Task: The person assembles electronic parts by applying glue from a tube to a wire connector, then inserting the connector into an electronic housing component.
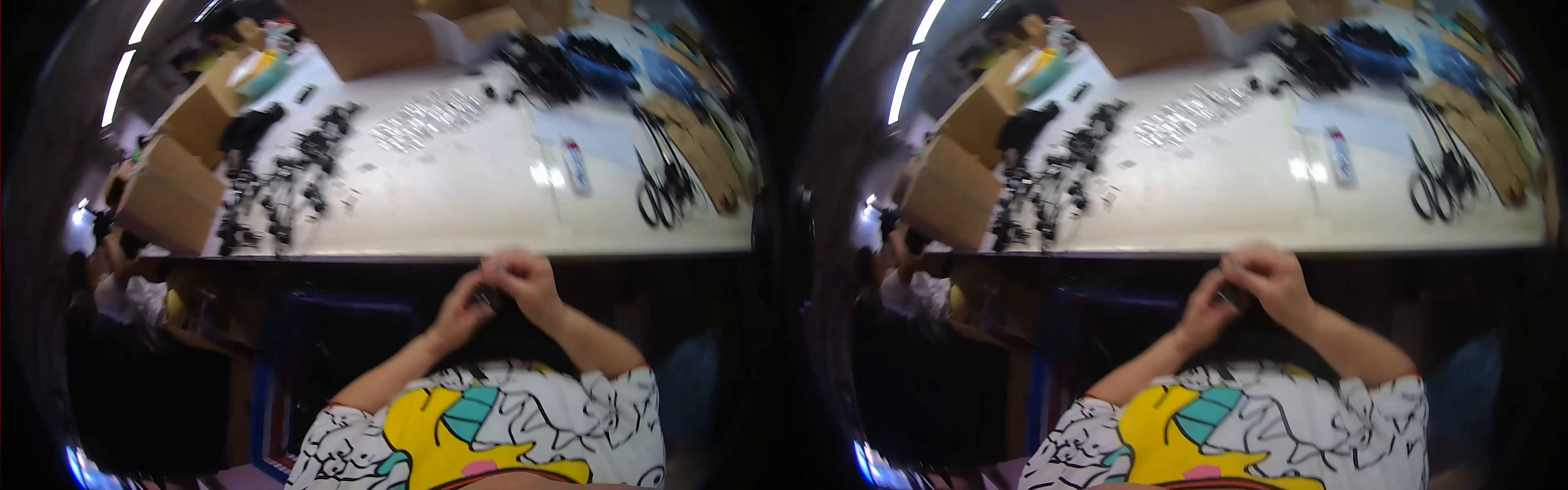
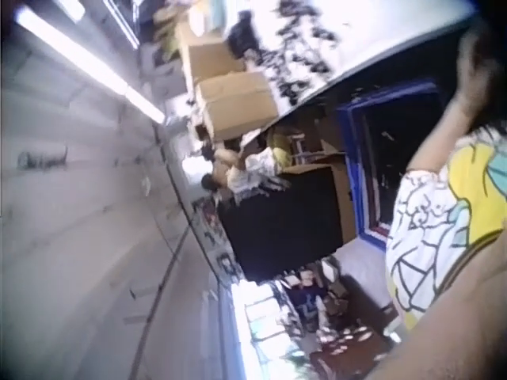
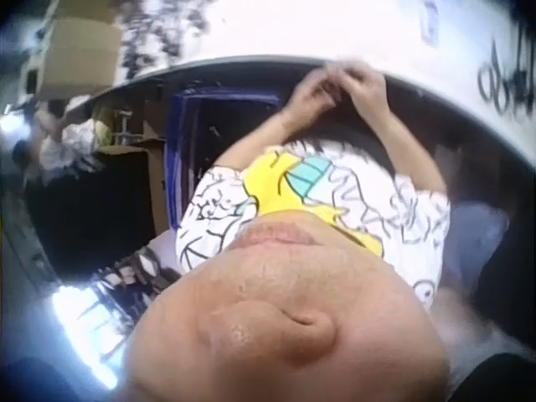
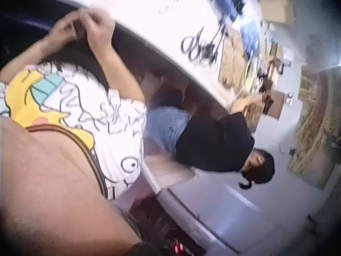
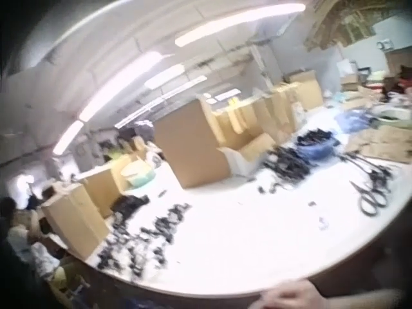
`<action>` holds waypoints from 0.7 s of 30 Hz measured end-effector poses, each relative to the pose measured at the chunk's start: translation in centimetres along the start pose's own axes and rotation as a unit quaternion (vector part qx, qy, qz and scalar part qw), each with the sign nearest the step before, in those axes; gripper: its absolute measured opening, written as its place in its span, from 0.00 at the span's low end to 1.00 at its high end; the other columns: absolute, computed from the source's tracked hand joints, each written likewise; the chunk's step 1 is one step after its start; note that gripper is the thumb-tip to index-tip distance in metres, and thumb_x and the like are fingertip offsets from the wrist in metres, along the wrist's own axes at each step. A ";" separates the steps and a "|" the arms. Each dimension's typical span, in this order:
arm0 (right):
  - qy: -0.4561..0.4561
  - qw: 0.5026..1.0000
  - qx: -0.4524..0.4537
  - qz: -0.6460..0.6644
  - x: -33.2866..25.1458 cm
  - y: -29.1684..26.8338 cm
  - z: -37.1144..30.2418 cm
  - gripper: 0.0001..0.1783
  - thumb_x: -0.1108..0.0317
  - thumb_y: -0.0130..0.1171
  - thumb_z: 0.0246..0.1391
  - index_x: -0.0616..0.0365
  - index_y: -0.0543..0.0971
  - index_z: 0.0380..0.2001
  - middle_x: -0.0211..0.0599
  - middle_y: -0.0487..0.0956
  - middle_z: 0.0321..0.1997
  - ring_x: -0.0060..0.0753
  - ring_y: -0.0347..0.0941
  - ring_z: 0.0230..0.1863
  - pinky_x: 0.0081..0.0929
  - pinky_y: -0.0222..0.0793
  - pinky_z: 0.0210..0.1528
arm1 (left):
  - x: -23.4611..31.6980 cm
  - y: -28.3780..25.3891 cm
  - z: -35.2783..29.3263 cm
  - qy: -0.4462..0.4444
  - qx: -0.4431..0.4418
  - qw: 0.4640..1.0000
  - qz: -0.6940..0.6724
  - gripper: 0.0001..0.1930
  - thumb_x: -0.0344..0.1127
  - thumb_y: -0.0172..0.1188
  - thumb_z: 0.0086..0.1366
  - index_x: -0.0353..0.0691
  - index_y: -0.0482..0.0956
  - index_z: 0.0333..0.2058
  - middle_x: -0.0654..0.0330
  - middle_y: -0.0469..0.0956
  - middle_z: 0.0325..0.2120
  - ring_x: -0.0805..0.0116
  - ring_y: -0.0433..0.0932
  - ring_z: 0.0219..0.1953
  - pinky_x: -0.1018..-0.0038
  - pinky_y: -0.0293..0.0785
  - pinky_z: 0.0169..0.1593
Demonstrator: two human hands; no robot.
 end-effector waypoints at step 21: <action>0.140 0.712 0.177 -0.666 -1.7 -18.1 13.8 0.21 0.49 0.50 0.48 0.57 0.73 0.33 0.38 0.76 0.32 0.41 0.73 0.37 0.35 0.67 0.39 | 6.3 -1.3 4.0 -0.101 0.132 0.965 -0.202 0.07 0.21 0.57 0.50 0.37 0.69 0.25 0.66 0.68 0.18 0.82 0.64 0.18 0.89 0.60 0.22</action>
Point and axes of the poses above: each hand's wrist, its own z-axis towards the middle knuckle, its own y-axis out of the palm, x = y × z, the point moved 2 cm from there along z, towards the middle knuckle
